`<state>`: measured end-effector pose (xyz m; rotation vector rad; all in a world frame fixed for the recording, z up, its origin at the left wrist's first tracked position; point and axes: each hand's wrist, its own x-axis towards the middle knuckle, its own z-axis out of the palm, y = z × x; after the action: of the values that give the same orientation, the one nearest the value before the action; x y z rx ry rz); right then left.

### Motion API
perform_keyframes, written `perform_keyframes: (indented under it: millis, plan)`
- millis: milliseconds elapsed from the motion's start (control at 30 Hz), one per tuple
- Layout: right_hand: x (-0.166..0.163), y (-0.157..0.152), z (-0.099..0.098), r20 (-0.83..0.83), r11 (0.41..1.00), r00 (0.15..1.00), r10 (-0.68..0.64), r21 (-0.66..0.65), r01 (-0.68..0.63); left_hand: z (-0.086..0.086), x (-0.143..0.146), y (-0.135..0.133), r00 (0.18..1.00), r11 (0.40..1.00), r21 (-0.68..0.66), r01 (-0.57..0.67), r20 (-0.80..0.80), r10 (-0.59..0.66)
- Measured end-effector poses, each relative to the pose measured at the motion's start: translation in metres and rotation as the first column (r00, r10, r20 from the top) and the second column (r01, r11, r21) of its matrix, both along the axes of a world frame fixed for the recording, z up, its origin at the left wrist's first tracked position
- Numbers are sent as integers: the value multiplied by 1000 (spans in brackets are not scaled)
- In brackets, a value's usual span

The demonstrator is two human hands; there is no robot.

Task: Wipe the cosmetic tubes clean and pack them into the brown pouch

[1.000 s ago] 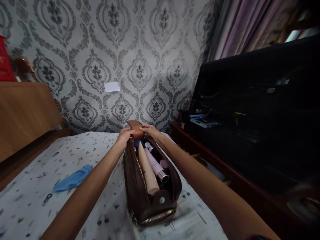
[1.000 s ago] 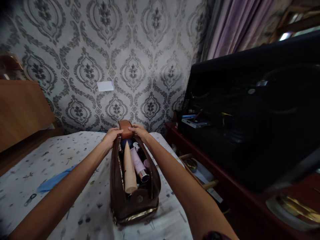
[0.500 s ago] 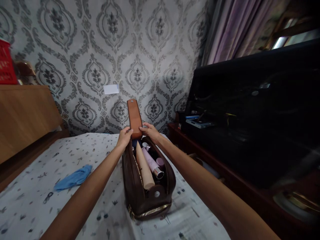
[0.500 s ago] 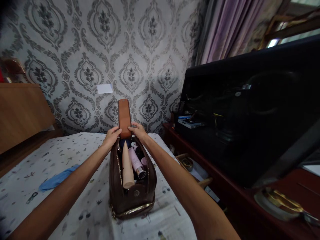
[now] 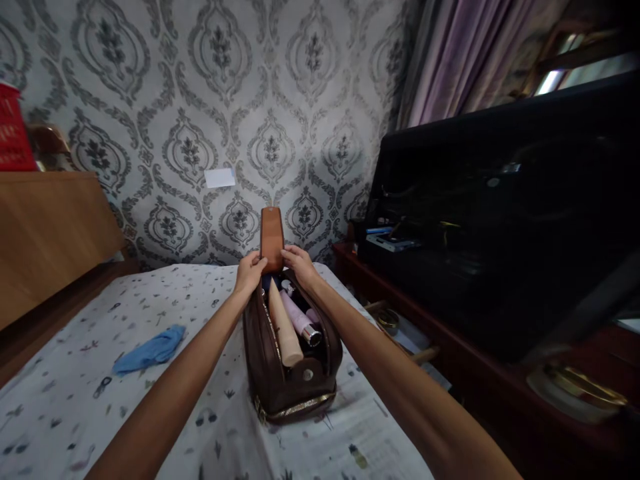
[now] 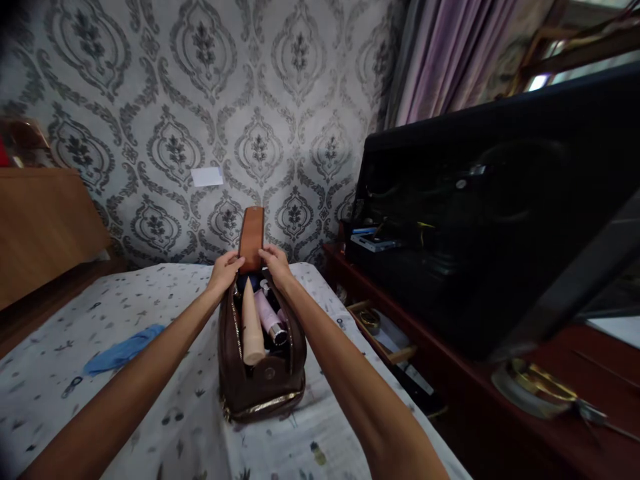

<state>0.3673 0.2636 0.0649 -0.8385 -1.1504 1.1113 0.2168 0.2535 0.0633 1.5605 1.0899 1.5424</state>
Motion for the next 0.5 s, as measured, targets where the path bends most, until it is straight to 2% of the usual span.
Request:
perform_keyframes:
  millis: [267,500]
  plan:
    - [1,-19,8,-57,988,998,19,154,-10,6,3,-12,993,991,130,23,-114,-8]
    - [3,-34,15,111,969,993,33,239,-58,15,7,-27,957,981,194,12,-287,45]
